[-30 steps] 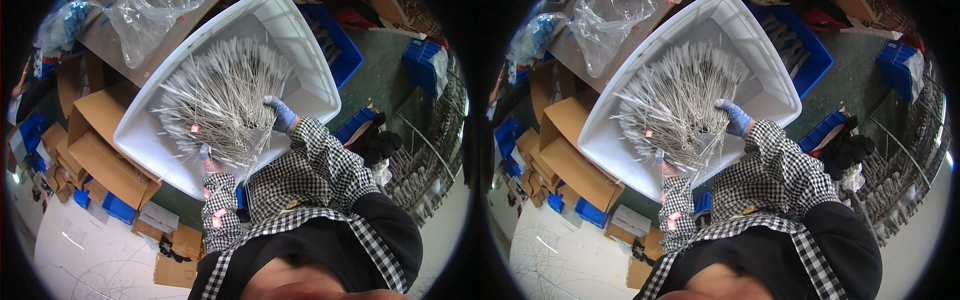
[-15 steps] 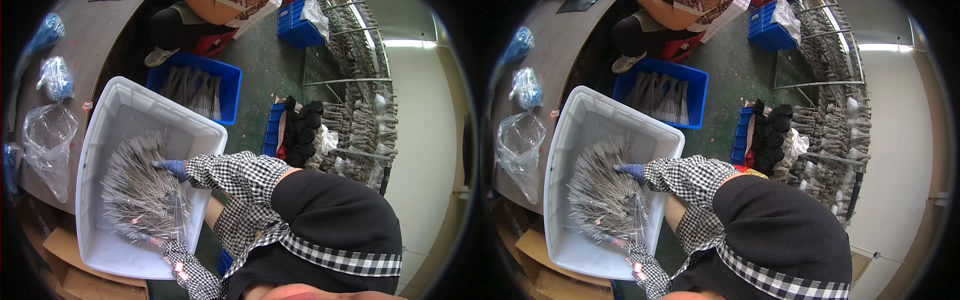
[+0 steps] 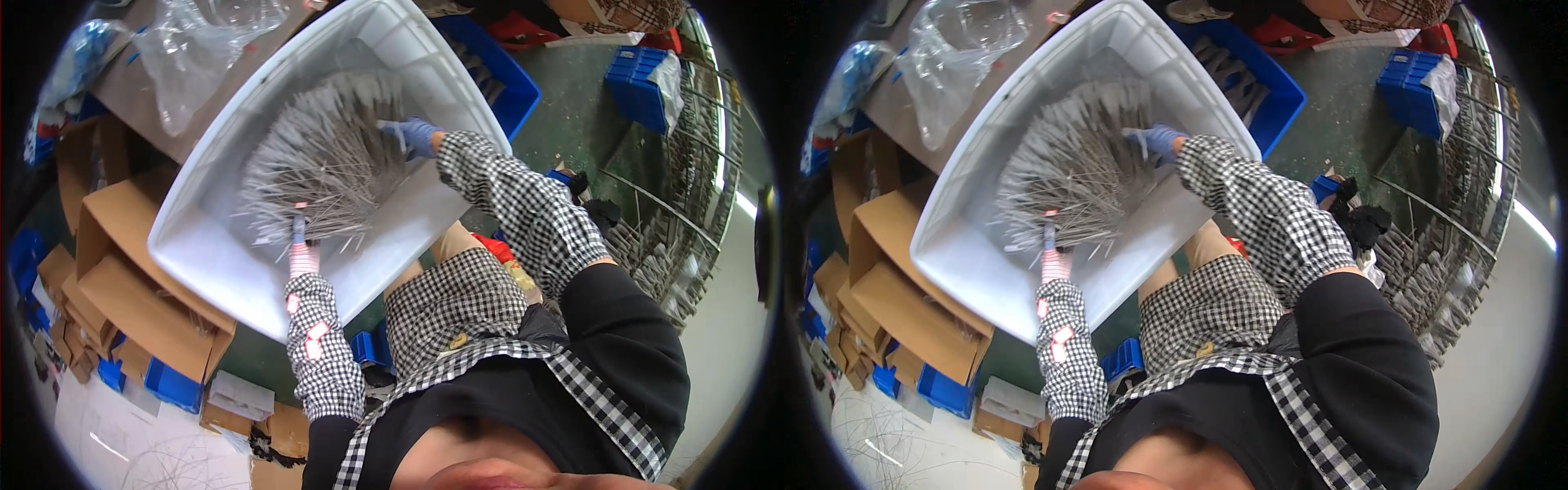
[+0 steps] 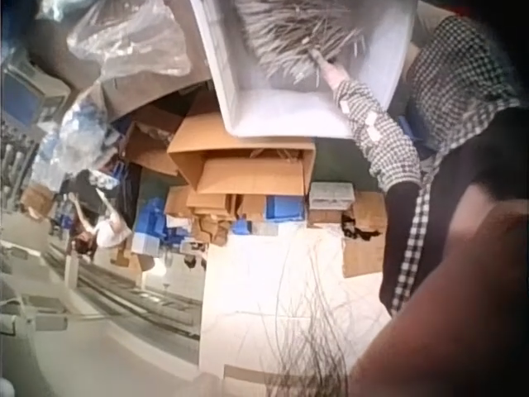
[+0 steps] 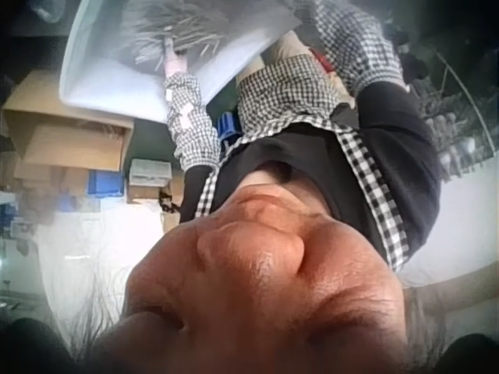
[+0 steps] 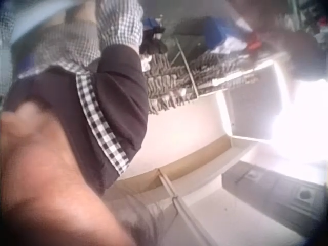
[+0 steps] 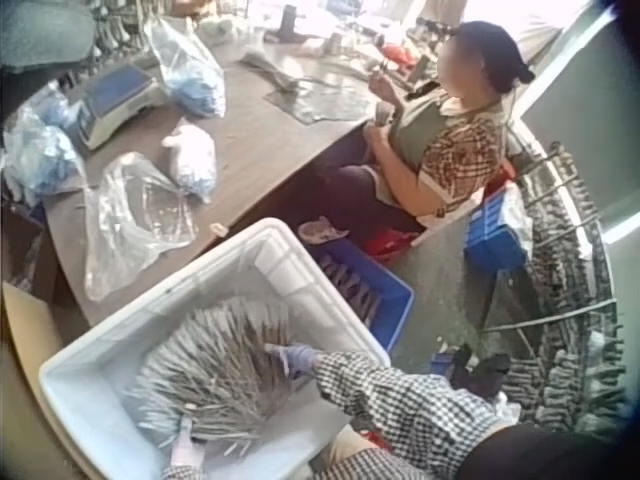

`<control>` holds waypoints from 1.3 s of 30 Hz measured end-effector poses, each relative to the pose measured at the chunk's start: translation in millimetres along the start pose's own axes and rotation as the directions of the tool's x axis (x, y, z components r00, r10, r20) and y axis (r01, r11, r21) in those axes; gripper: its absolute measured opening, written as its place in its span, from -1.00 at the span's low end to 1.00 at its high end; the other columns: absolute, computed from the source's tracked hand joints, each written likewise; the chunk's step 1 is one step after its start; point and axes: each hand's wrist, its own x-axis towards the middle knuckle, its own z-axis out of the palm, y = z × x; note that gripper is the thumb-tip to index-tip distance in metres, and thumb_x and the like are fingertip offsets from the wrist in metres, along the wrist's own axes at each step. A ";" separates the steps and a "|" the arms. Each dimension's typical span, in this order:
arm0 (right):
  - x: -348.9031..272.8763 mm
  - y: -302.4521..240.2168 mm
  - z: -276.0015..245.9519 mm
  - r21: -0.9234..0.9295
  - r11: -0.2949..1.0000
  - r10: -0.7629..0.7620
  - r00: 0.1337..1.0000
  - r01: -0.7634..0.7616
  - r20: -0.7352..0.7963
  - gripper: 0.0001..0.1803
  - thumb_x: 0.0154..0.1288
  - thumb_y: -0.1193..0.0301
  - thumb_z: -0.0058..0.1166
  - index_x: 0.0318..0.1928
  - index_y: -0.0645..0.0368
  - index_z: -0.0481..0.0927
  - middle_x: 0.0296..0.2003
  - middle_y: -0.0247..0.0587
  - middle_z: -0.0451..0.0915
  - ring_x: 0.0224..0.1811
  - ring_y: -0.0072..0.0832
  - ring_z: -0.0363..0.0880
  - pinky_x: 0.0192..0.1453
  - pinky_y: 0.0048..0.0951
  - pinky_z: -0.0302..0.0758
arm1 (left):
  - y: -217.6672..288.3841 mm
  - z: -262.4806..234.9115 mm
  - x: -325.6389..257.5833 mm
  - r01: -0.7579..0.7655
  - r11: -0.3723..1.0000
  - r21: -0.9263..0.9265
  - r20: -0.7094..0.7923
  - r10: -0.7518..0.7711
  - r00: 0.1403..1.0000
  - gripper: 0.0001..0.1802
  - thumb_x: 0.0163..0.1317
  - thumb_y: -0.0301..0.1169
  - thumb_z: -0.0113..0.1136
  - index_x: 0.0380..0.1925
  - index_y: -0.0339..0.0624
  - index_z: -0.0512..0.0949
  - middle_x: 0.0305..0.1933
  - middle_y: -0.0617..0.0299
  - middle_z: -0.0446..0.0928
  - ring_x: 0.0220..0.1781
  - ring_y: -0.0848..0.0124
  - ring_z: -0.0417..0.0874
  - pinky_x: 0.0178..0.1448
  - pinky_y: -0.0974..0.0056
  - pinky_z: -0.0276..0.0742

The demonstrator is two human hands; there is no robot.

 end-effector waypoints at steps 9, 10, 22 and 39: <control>-78.6 21.4 -81.3 -0.852 0.521 -0.672 0.595 -0.044 -0.442 -0.52 0.26 0.56 -0.15 0.19 -0.02 0.44 -0.12 0.05 0.60 -0.02 -0.15 0.58 -0.06 -0.26 0.56 | 95.6 94.8 -52.5 0.583 0.786 -0.205 -0.380 -0.613 0.693 -0.28 0.10 -0.20 0.37 0.16 -0.35 0.29 0.16 -0.06 0.39 0.30 0.14 0.30 0.25 -0.03 0.34; -90.0 21.6 -86.7 -0.853 0.522 -0.681 0.588 -0.030 -0.437 -0.52 0.26 0.56 -0.15 0.19 -0.02 0.44 -0.12 0.05 0.60 -0.02 -0.15 0.58 -0.06 -0.26 0.56 | 101.9 94.8 -60.6 0.596 0.783 -0.177 -0.403 -0.610 0.682 -0.32 0.17 -0.30 0.29 0.20 -0.38 0.22 0.12 -0.15 0.41 0.23 0.05 0.43 0.15 -0.03 0.47; -154.0 -20.8 -117.2 -0.941 0.335 -0.941 0.071 0.039 -0.332 -0.63 0.21 0.26 -0.04 0.03 0.02 0.52 -0.13 -0.05 0.59 -0.06 -0.16 0.55 0.05 -0.23 0.46 | 186.1 66.3 -120.0 -0.283 0.789 0.545 -0.459 0.563 0.687 -0.61 0.27 -0.42 0.15 0.07 -0.33 0.42 -0.08 0.09 0.55 -0.07 0.33 0.58 0.05 0.32 0.51; -142.8 12.3 -158.8 -0.747 0.630 -0.578 0.771 0.215 -0.266 -0.31 -0.05 -0.13 0.15 -0.21 0.32 0.65 -0.34 0.11 0.64 -0.27 -0.13 0.65 -0.18 -0.21 0.50 | 225.0 12.0 -133.3 0.349 0.910 0.223 -0.641 -0.133 0.756 -0.44 -0.02 -0.33 0.32 -0.05 -0.50 0.44 -0.16 -0.05 0.56 -0.24 0.17 0.60 -0.15 0.14 0.56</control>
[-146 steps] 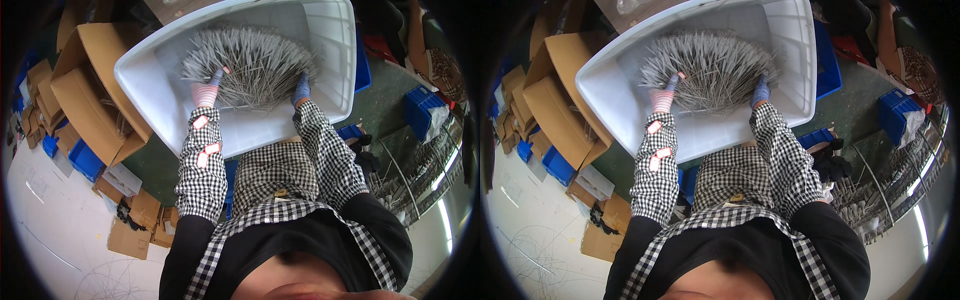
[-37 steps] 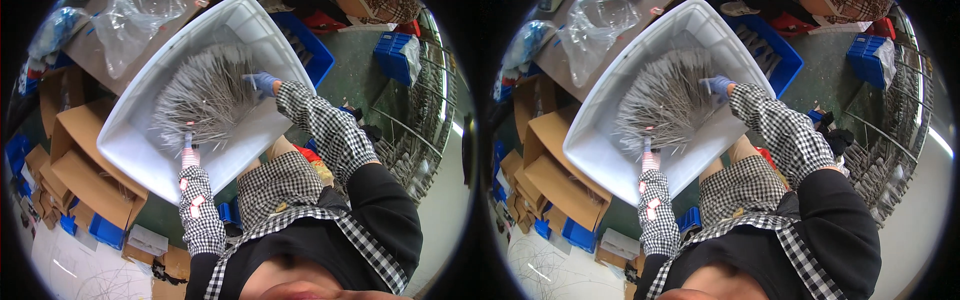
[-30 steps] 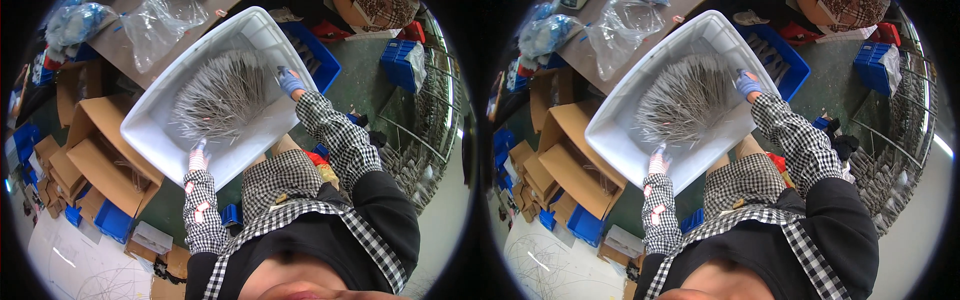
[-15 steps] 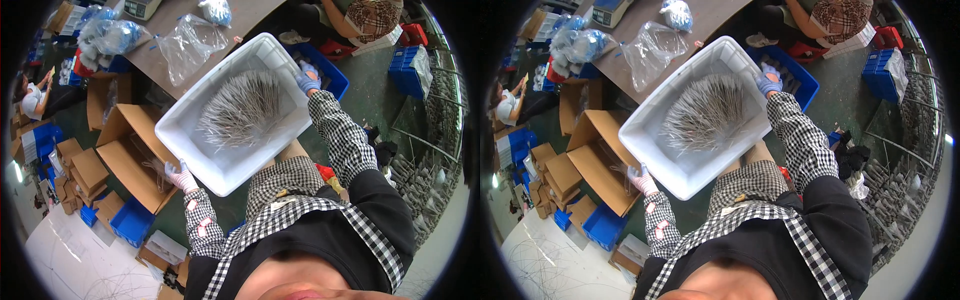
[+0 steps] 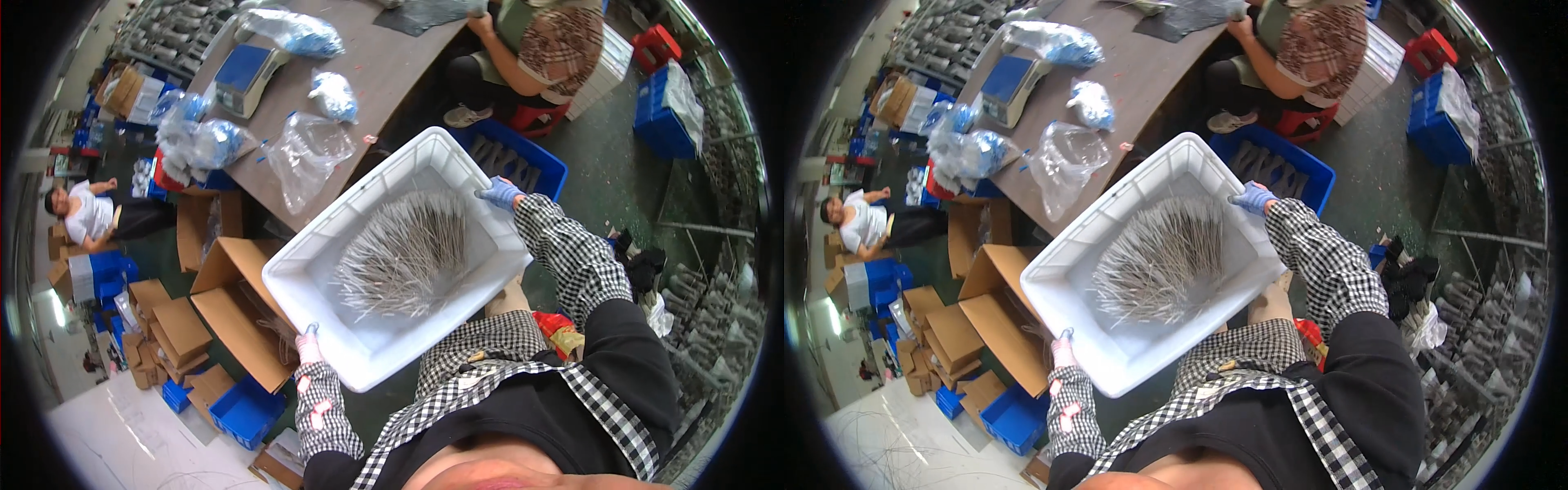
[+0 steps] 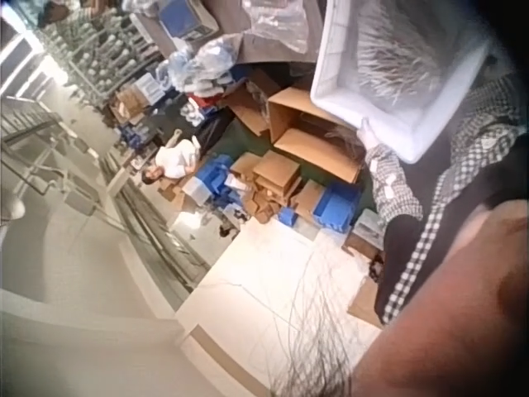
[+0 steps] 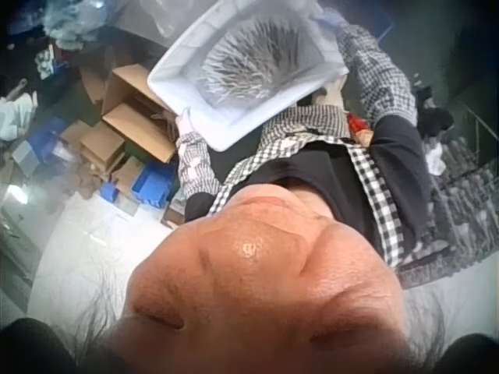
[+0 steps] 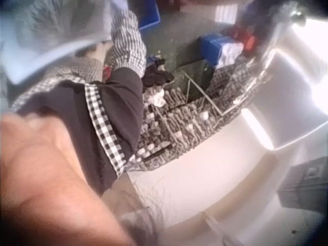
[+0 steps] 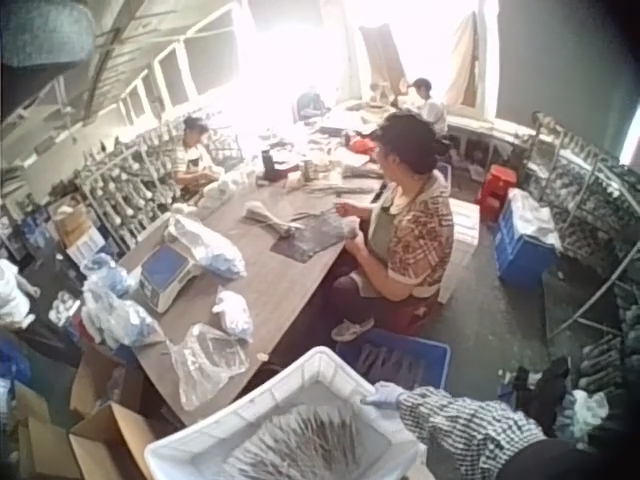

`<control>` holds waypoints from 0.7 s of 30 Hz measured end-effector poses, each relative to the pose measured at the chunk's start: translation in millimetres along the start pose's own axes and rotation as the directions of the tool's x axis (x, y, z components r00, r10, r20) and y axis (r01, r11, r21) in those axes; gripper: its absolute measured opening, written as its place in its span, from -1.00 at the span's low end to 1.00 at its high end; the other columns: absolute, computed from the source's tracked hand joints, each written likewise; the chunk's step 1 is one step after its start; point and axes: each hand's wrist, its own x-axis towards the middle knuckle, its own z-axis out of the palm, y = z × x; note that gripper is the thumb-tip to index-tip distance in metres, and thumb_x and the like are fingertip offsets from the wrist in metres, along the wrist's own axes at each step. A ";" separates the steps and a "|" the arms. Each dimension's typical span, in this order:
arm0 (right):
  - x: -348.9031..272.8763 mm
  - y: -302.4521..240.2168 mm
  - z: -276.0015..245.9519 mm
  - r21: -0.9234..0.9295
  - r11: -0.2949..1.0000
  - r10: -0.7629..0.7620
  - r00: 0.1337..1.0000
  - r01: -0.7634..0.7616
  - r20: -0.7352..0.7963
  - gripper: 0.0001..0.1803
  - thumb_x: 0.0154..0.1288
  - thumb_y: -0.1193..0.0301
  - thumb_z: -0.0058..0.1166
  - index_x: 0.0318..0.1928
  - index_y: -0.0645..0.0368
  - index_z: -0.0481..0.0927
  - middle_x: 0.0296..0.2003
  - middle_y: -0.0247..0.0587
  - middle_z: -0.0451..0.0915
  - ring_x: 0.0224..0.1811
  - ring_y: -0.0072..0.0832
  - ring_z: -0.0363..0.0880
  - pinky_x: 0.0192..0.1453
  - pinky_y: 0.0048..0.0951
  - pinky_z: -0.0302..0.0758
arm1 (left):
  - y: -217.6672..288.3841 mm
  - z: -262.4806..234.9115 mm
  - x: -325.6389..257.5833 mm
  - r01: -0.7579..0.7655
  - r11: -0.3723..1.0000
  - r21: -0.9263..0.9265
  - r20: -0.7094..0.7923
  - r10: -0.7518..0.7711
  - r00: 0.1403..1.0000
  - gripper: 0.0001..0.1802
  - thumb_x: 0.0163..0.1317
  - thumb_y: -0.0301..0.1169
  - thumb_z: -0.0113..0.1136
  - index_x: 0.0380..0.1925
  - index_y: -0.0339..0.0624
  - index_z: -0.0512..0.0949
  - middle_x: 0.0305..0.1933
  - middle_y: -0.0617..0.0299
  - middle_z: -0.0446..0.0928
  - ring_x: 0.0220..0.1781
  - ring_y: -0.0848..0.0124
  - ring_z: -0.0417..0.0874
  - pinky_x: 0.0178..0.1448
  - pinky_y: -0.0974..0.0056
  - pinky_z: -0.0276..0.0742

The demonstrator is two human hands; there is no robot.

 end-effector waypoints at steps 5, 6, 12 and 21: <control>-77.8 48.6 -29.1 0.045 0.995 0.094 0.988 -0.089 -0.120 -0.22 -0.02 -0.22 0.08 -0.22 0.38 0.62 -0.30 0.19 0.62 -0.20 -0.08 0.63 -0.12 -0.17 0.48 | 51.0 22.3 -96.8 -0.093 0.993 -0.067 0.233 0.106 0.967 -0.47 0.07 -0.36 0.18 -0.01 -0.55 0.41 -0.06 -0.09 0.53 -0.10 0.11 0.61 -0.01 0.09 0.56; -95.0 47.0 -38.1 0.046 0.993 0.116 0.986 -0.111 -0.120 -0.20 -0.01 -0.23 0.07 -0.21 0.38 0.62 -0.28 0.19 0.62 -0.18 -0.06 0.62 -0.09 -0.16 0.47 | 53.9 25.0 -108.5 -0.058 0.998 -0.035 0.205 0.064 0.977 -0.46 0.07 -0.34 0.19 -0.01 -0.55 0.42 -0.06 -0.07 0.53 -0.09 0.10 0.61 -0.01 0.08 0.56; -199.7 110.7 -66.7 0.281 0.938 0.260 0.946 -0.200 -0.192 -0.34 0.08 -0.11 0.08 -0.11 0.28 0.59 -0.20 0.09 0.62 -0.10 -0.09 0.59 -0.02 -0.19 0.45 | 67.8 78.6 -126.5 -0.138 0.976 0.168 0.362 0.069 0.930 -0.52 0.12 -0.29 0.17 -0.06 -0.48 0.49 -0.17 -0.04 0.60 -0.19 0.19 0.66 -0.07 0.14 0.59; -330.2 308.5 -74.0 0.754 0.654 0.462 0.761 0.053 -0.455 -0.44 0.26 0.17 0.11 0.04 0.46 0.50 -0.14 -0.01 0.62 -0.22 -0.30 0.56 -0.11 -0.29 0.50 | 130.2 327.2 -150.7 -0.729 0.476 0.492 0.581 0.444 0.682 -0.28 0.02 -0.01 0.29 0.06 -0.35 0.46 0.05 -0.13 0.53 0.11 0.10 0.54 0.18 0.18 0.42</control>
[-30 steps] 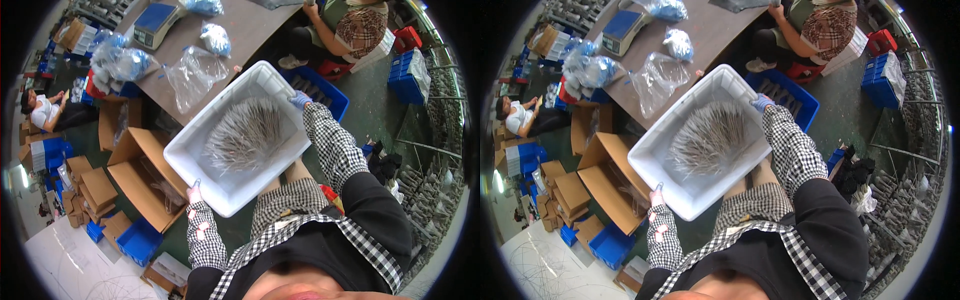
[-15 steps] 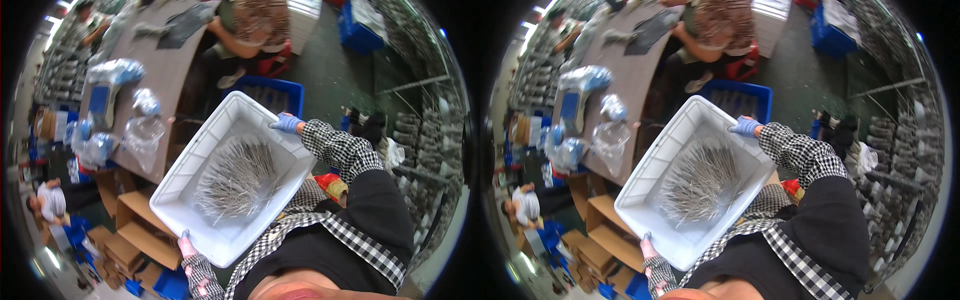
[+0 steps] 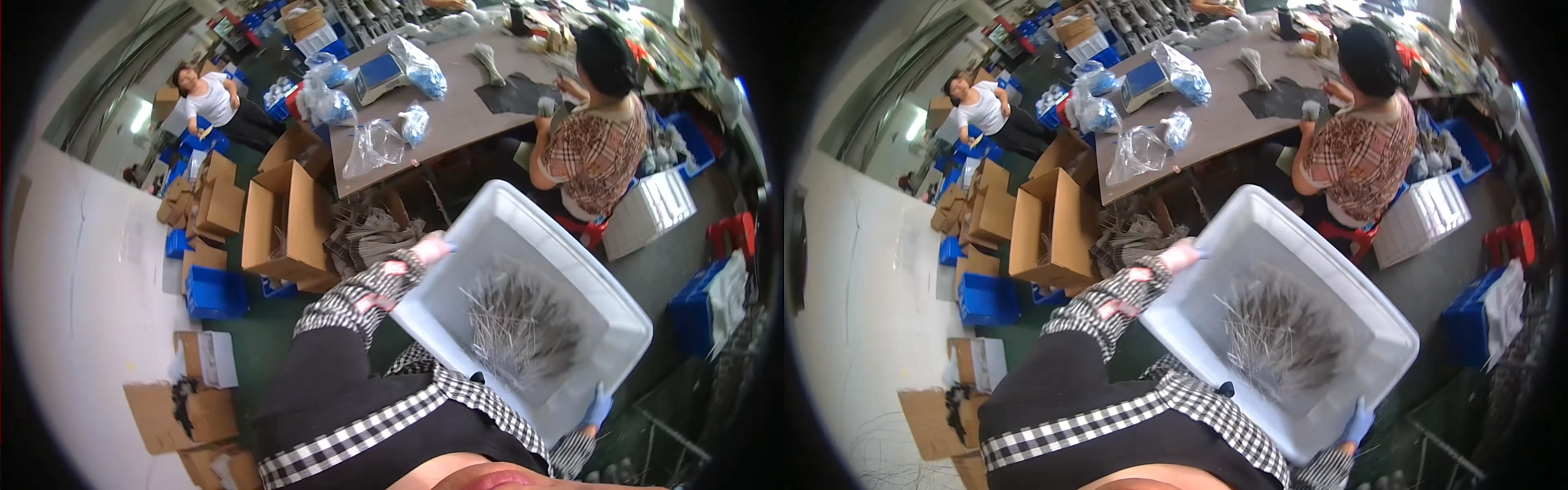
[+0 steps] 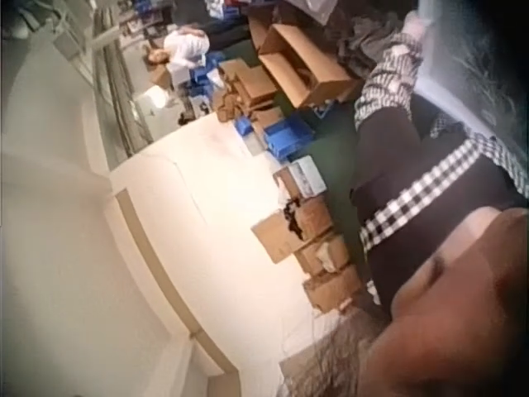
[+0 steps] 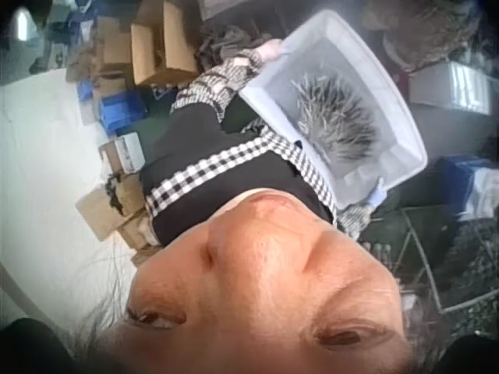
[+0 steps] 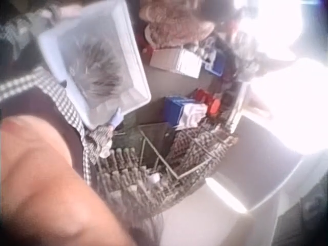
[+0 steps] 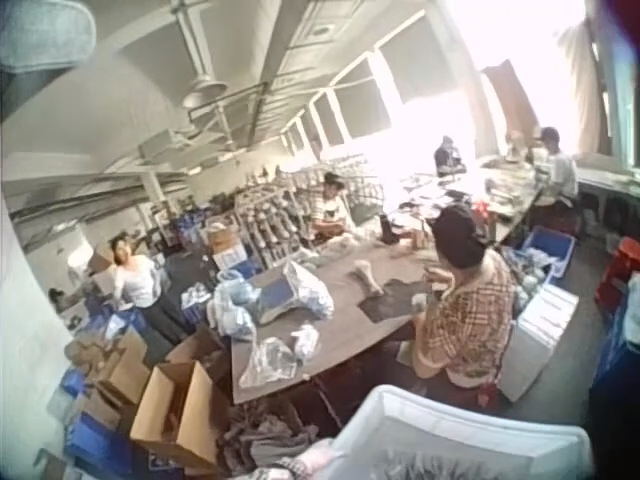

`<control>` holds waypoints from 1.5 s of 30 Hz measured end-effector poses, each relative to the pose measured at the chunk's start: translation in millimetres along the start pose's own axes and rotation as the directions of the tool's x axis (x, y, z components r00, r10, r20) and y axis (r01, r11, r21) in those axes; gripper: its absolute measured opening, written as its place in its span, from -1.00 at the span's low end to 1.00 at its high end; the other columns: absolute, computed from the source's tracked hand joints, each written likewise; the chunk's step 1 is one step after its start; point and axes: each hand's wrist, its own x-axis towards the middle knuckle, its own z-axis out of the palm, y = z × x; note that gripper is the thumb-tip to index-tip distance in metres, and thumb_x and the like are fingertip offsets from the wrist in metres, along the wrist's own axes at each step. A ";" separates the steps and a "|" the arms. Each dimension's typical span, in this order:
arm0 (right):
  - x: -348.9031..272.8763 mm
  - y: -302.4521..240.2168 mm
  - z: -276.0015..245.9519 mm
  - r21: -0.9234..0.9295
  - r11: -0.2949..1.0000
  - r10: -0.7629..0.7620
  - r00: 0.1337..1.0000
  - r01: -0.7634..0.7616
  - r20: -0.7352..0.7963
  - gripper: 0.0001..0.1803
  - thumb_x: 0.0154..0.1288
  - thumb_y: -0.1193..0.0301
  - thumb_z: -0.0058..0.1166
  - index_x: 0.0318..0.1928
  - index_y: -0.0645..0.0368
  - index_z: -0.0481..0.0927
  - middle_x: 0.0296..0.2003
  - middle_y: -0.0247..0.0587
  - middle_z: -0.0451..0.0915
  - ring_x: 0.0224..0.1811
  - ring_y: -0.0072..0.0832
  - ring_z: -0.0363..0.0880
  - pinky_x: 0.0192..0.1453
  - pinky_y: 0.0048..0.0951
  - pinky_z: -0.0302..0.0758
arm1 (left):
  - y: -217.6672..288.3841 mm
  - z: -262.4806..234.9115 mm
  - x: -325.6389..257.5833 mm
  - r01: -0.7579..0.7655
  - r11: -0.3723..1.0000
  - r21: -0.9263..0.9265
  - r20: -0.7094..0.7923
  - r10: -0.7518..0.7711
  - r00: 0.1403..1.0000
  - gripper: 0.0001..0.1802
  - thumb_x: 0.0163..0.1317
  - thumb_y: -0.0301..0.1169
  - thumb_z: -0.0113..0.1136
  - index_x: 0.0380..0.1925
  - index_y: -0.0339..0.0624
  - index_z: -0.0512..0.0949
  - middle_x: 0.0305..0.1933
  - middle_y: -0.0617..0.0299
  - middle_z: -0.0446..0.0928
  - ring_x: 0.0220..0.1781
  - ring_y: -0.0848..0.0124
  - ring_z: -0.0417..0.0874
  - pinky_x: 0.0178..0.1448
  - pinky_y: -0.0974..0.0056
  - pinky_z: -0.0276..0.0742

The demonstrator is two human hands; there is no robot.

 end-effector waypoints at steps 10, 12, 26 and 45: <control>-13.4 32.3 -140.2 0.071 0.956 0.294 0.910 -0.286 -0.292 -0.27 0.14 -0.04 0.22 -0.04 0.49 0.55 -0.18 -0.01 0.61 -0.31 -0.30 0.50 -0.13 -0.28 0.49 | 249.2 155.7 49.3 -0.319 0.947 0.051 0.317 0.287 0.904 -0.45 -0.09 0.03 0.24 -0.24 -0.19 0.67 -0.22 0.05 0.65 -0.13 0.17 0.67 -0.05 0.14 0.53; -7.3 21.8 -154.0 0.023 0.949 0.302 0.889 -0.313 -0.345 -0.26 0.13 -0.05 0.22 -0.04 0.49 0.55 -0.19 -0.01 0.61 -0.32 -0.30 0.50 -0.13 -0.27 0.49 | 297.8 179.5 53.9 -0.333 0.942 0.024 0.346 0.305 0.887 -0.47 -0.10 0.02 0.26 -0.26 -0.17 0.68 -0.26 0.09 0.65 -0.16 0.21 0.66 -0.08 0.15 0.52; 59.8 -24.7 -250.6 -0.075 0.856 0.368 0.704 -0.512 -0.608 -0.32 0.13 0.07 0.26 -0.04 0.53 0.51 -0.23 0.05 0.59 -0.39 -0.24 0.56 -0.25 -0.20 0.59 | 434.2 259.2 131.1 -0.445 0.887 -0.122 0.399 0.454 0.796 -0.50 -0.03 0.00 0.23 -0.31 -0.25 0.64 -0.37 0.02 0.63 -0.29 0.18 0.65 -0.17 0.15 0.51; 275.0 -100.8 -122.6 -0.227 0.971 0.119 0.979 -0.080 0.166 -0.50 0.18 0.18 0.22 -0.04 0.35 0.57 -0.29 -0.24 0.61 -0.34 -0.47 0.52 -0.24 -0.37 0.48 | 153.9 134.3 2.3 0.273 0.919 -0.286 -0.004 -0.286 0.958 -0.37 -0.02 -0.07 0.28 -0.08 -0.41 0.55 -0.10 -0.13 0.59 -0.03 0.09 0.61 0.05 0.16 0.47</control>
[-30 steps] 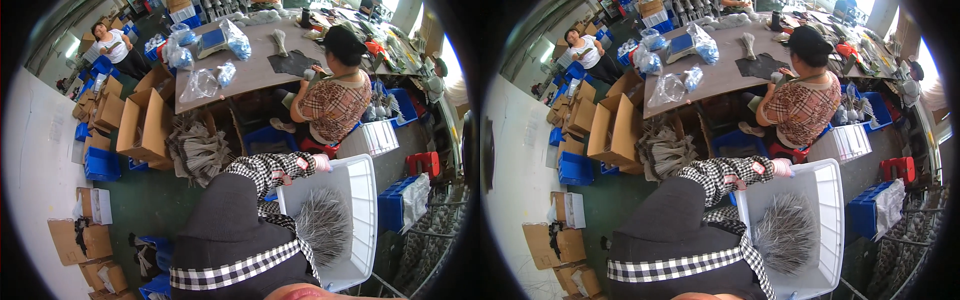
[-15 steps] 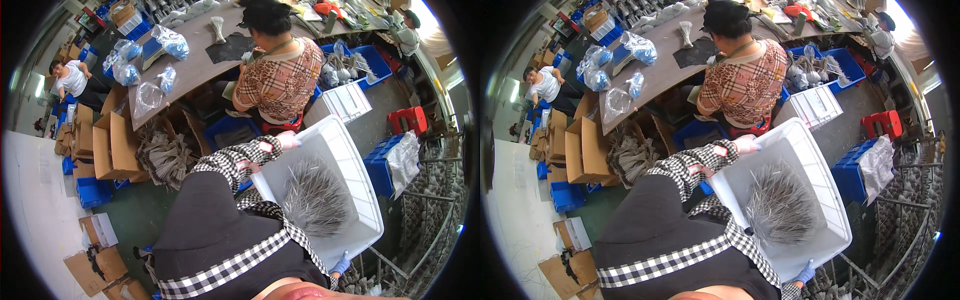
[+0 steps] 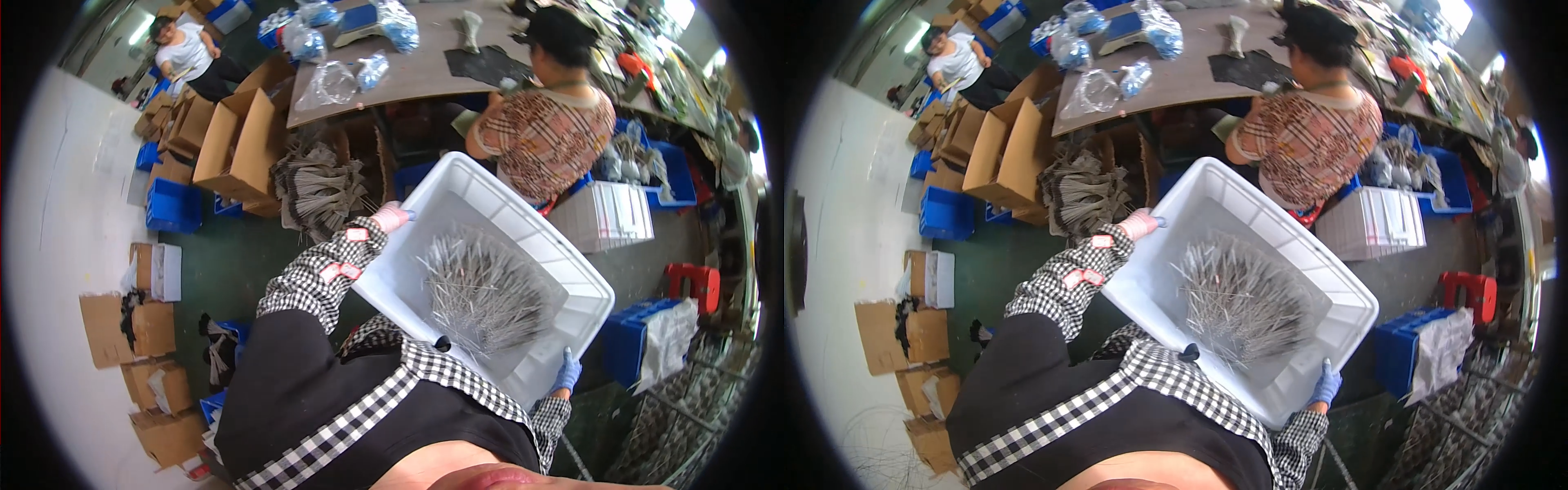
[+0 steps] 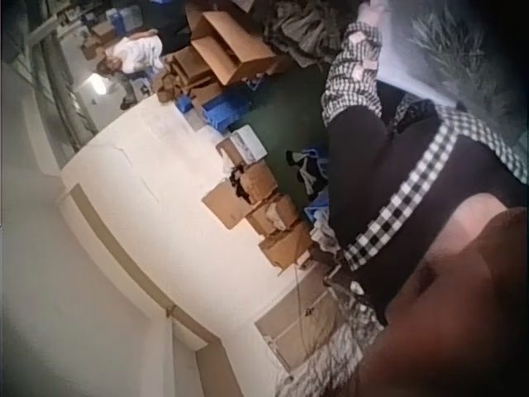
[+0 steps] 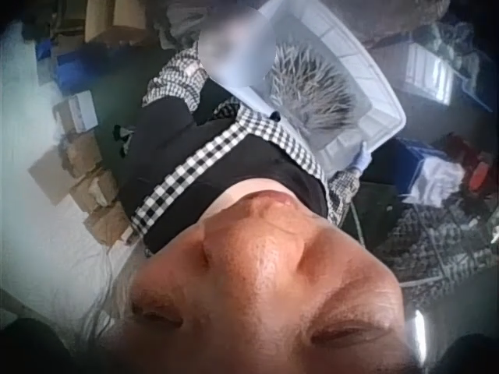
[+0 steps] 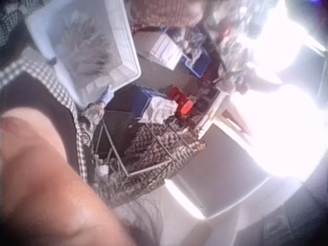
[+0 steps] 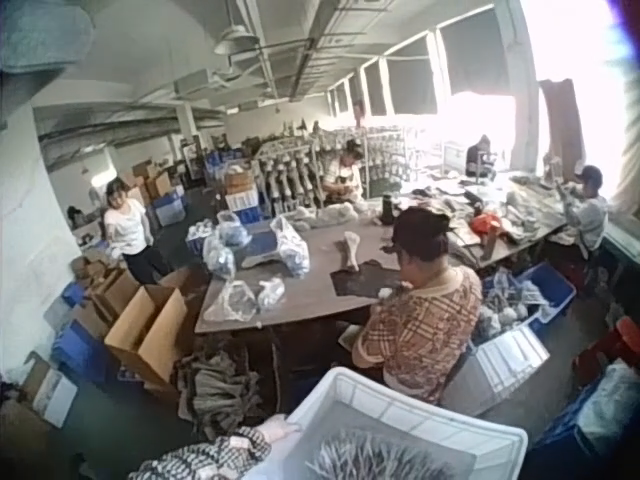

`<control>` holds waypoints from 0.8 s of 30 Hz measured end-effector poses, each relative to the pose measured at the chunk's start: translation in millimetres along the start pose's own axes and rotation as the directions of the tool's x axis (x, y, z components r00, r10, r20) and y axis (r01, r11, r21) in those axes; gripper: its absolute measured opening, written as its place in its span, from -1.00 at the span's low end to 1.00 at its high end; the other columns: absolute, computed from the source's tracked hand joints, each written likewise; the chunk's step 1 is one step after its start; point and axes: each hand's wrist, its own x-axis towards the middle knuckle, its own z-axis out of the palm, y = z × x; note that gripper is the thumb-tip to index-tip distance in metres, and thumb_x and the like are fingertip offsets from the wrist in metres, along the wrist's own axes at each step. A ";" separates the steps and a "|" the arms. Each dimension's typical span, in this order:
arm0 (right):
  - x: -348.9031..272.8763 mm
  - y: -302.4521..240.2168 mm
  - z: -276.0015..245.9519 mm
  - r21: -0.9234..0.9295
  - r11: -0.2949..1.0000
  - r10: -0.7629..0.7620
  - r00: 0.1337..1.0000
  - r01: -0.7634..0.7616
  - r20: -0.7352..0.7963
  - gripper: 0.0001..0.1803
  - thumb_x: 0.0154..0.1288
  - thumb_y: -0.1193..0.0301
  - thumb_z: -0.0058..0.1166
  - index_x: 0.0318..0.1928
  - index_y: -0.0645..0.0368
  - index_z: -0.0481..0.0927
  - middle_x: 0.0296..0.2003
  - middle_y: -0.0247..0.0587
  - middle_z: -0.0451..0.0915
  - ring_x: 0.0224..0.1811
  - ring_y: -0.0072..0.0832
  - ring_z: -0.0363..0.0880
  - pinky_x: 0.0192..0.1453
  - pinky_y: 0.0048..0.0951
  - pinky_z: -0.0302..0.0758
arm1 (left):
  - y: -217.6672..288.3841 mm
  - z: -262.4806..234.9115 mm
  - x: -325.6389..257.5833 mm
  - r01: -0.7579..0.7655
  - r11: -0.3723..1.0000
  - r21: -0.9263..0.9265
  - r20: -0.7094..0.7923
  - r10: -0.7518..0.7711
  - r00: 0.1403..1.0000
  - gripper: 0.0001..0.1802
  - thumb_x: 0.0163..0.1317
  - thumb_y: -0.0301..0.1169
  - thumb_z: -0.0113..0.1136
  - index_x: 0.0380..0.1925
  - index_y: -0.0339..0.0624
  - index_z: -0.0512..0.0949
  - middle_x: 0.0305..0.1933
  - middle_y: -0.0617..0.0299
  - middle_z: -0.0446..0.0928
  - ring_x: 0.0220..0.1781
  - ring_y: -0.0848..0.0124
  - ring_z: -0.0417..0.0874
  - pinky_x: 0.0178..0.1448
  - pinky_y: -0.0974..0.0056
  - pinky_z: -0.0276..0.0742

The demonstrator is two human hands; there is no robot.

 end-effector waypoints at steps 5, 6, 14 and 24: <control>8.3 -87.4 134.5 -0.011 0.982 -0.183 0.963 0.189 0.197 -0.61 0.15 0.17 0.22 -0.24 0.30 0.61 -0.54 -0.45 0.45 -0.55 -0.60 0.30 -0.47 -0.43 0.28 | -89.0 -116.0 -41.1 0.217 0.934 -0.283 -0.234 -0.287 0.929 -0.43 -0.04 -0.13 0.31 -0.15 -0.40 0.58 -0.16 -0.05 0.62 -0.10 0.15 0.62 -0.01 0.18 0.49; 1.8 -103.9 162.2 -0.054 0.979 -0.176 0.949 0.197 0.260 -0.62 0.14 0.16 0.23 -0.29 0.28 0.60 -0.60 -0.49 0.39 -0.59 -0.62 0.25 -0.50 -0.42 0.23 | -109.9 -138.8 -47.1 0.231 0.893 -0.386 -0.229 -0.336 0.914 -0.45 -0.05 -0.14 0.33 -0.17 -0.40 0.59 -0.18 -0.05 0.62 -0.11 0.14 0.62 -0.02 0.18 0.49; -20.7 -146.9 487.1 -0.058 0.922 -0.330 0.853 0.384 0.405 -0.51 0.11 0.09 0.21 -0.21 0.32 0.64 -0.50 -0.27 0.58 -0.48 -0.47 0.45 -0.33 -0.33 0.40 | -346.8 -326.5 52.2 0.171 0.836 -0.521 -0.348 -0.391 0.852 -0.34 -0.09 -0.09 0.37 -0.08 -0.40 0.56 -0.06 -0.10 0.60 -0.03 0.10 0.61 0.06 0.16 0.47; -33.4 -163.6 692.4 -0.538 0.731 -0.172 0.877 0.419 0.449 -0.47 0.02 0.06 0.25 -0.18 0.28 0.66 -0.44 -0.08 0.65 -0.37 -0.31 0.61 -0.29 -0.26 0.47 | -482.5 -394.1 130.8 0.338 0.756 -0.560 -0.162 -0.501 0.850 -0.25 0.04 0.09 0.29 0.01 -0.38 0.51 0.02 -0.11 0.56 0.08 0.16 0.55 0.16 0.16 0.38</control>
